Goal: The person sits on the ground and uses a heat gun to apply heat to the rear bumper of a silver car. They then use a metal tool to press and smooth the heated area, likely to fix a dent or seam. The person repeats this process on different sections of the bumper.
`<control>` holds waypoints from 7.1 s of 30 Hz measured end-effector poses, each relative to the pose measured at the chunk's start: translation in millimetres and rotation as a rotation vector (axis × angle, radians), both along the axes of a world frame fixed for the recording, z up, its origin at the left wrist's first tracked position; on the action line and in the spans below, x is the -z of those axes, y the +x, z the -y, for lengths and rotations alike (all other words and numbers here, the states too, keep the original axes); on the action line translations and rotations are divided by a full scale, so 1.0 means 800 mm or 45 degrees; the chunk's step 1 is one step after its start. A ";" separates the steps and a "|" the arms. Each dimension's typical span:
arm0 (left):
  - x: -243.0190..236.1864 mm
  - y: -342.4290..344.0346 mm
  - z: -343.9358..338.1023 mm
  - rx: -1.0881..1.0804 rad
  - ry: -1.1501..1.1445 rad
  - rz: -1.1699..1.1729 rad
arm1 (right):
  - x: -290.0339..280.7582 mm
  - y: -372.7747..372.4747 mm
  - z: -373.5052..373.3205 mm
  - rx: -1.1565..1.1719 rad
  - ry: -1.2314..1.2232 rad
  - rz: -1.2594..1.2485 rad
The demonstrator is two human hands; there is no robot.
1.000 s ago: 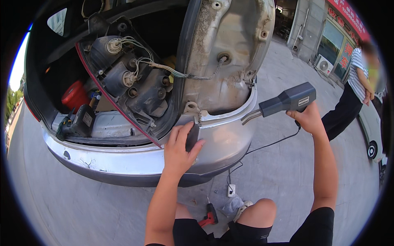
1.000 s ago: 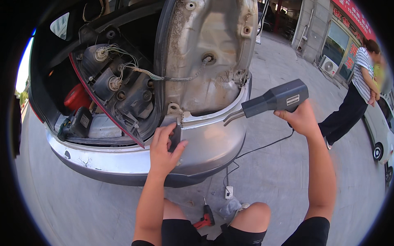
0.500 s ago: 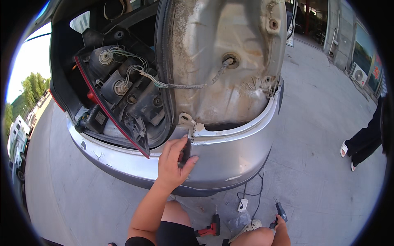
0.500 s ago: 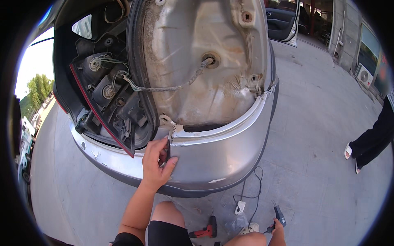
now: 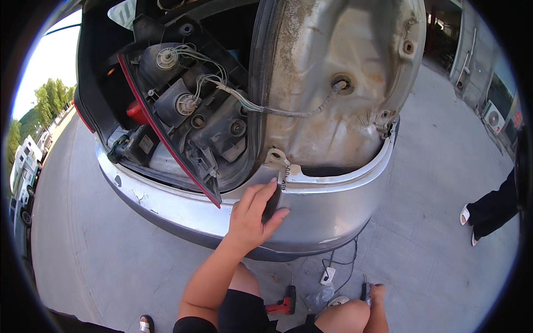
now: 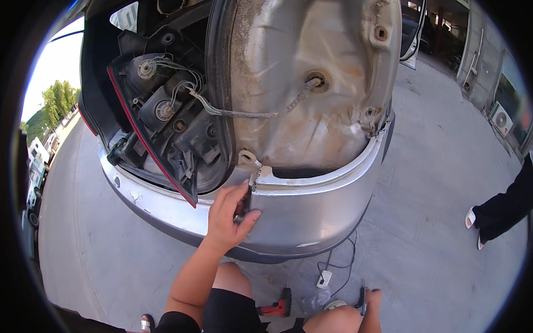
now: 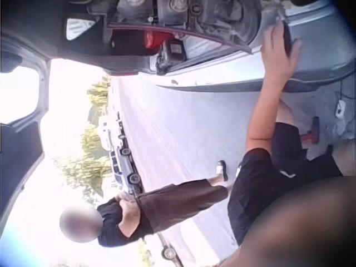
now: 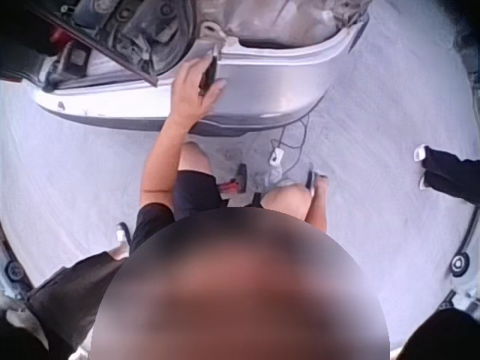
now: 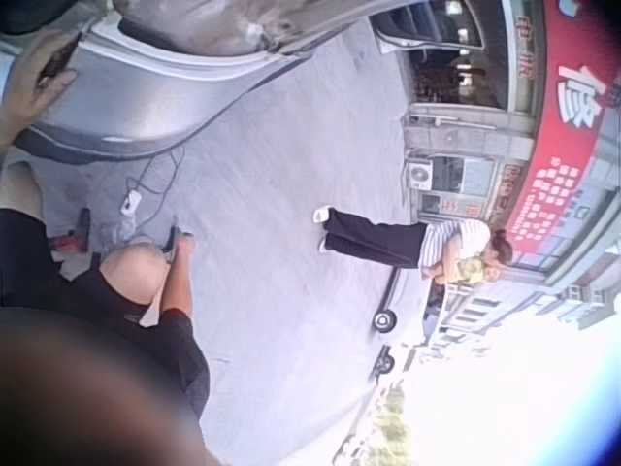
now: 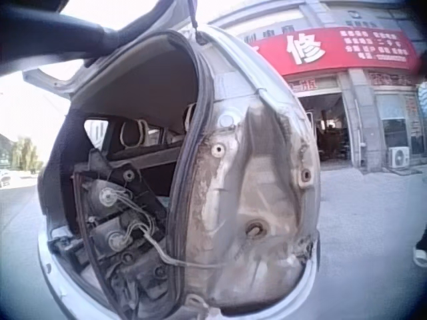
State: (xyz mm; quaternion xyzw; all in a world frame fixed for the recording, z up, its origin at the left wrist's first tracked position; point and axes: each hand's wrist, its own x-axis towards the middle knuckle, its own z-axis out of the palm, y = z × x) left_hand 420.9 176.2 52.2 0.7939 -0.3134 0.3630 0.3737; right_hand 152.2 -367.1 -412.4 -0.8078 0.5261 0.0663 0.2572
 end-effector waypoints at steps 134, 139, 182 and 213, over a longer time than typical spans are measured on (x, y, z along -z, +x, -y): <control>-0.006 0.001 -0.004 0.309 -0.504 -0.331 | -0.692 0.286 -0.510 -0.938 0.151 1.350; -0.001 0.004 -0.003 0.297 -0.531 -0.342 | -0.675 0.300 -0.521 -0.903 -0.313 1.412; 0.005 0.008 -0.004 0.377 -0.596 -0.261 | -0.696 0.308 -0.475 -1.341 -0.190 1.298; 0.003 0.008 -0.014 0.327 -0.566 -0.342 | -0.712 0.197 -0.503 -1.407 -0.141 0.773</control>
